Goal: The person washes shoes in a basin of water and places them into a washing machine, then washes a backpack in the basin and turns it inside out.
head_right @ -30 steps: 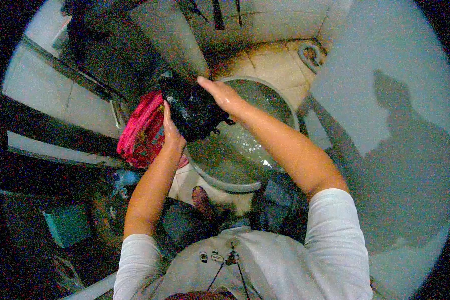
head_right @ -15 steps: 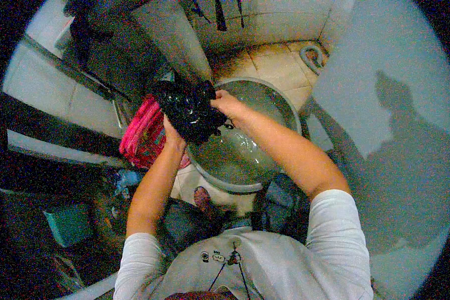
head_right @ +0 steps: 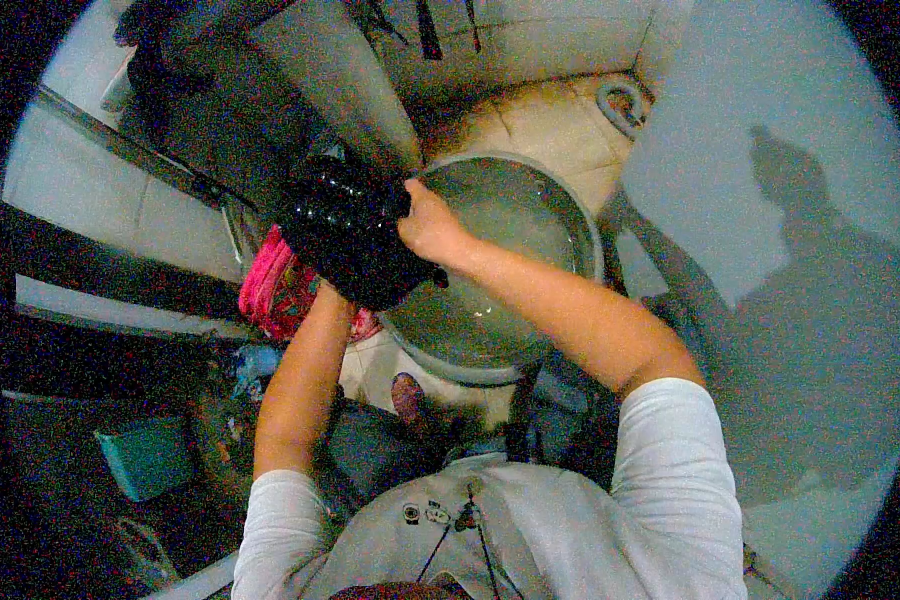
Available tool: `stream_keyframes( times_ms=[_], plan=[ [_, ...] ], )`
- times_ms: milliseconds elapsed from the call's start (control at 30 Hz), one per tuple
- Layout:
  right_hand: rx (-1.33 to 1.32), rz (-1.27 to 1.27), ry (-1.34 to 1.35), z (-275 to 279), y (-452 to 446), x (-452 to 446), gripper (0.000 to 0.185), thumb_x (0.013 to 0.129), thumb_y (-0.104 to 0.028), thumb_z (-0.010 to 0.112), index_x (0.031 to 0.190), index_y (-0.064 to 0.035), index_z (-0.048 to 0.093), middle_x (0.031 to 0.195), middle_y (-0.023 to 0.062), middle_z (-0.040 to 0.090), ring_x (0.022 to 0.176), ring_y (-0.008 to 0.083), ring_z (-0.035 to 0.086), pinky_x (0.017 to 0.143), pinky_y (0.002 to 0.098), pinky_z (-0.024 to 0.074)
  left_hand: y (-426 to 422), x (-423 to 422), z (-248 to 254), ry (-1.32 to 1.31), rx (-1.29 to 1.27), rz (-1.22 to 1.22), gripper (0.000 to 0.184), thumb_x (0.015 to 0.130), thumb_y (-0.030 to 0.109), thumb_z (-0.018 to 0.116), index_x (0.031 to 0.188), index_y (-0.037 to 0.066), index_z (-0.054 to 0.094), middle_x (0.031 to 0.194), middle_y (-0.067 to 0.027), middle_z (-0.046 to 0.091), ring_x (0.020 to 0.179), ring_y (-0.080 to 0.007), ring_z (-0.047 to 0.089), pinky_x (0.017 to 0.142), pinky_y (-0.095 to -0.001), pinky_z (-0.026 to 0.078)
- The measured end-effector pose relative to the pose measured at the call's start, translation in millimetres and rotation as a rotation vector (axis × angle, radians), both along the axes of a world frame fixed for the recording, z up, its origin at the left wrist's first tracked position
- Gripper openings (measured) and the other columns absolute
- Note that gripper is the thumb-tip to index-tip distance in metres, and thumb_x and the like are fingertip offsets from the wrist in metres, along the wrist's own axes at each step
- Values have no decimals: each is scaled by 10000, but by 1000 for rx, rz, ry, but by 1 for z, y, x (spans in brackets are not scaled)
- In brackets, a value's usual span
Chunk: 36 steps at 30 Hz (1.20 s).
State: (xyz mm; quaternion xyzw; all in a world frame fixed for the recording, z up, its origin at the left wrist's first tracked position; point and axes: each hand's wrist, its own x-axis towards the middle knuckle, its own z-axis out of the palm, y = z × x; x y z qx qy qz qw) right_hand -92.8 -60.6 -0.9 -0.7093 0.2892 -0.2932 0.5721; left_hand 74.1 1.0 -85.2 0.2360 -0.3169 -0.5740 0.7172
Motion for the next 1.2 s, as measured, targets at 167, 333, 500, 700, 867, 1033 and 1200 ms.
stream_keyframes(
  times_ms=[167,333,500,700,867,1033,1200],
  plan=[
    [467,274,-170,33,11,-4,250,776,-134,589,994,-22,543,930,47,590,842,118,533,764,258,427,8,-2,5,-984,-60,339,457,876,388,389,1253,129,385,1232,-58,429,1117,-228,415,973,-379,322],
    [683,276,-225,39,15,-14,190,807,-142,552,955,-25,576,902,54,607,789,128,561,715,266,455,3,-1,19,-241,-1,93,541,866,478,342,1273,122,359,1253,-63,412,1117,-246,412,981,-373,304],
    [202,69,-346,4,7,-4,149,785,-108,553,910,-30,577,833,41,599,758,104,533,697,264,443,15,-45,98,-109,314,238,708,815,627,291,1274,91,349,1240,-100,426,1106,-265,427,973,-362,310],
    [-377,2,-314,-19,0,2,136,740,-88,568,852,-18,538,808,37,585,767,95,489,711,265,421,19,-62,104,-225,330,347,682,826,609,303,1259,85,362,1225,-95,439,1112,-246,429,951,-346,330],
    [-132,43,-311,-3,11,-3,177,712,-91,589,851,-1,529,809,44,583,781,99,484,725,271,419,21,-61,95,-153,358,328,638,854,571,269,1274,98,351,1243,-62,426,1094,-225,438,958,-344,319],
    [-304,25,-61,-22,-13,-9,225,664,-114,620,846,14,587,836,144,619,780,203,581,695,328,456,14,-56,77,-157,540,344,672,831,594,316,1282,96,346,1256,-59,424,1110,-234,426,946,-360,332],
    [-293,-67,431,-24,-15,-18,281,701,-159,543,918,13,585,922,232,572,880,351,557,743,413,452,20,-24,60,-155,372,107,439,870,355,361,1177,61,470,1159,-82,512,1030,-250,499,841,-401,435]
  ],
)
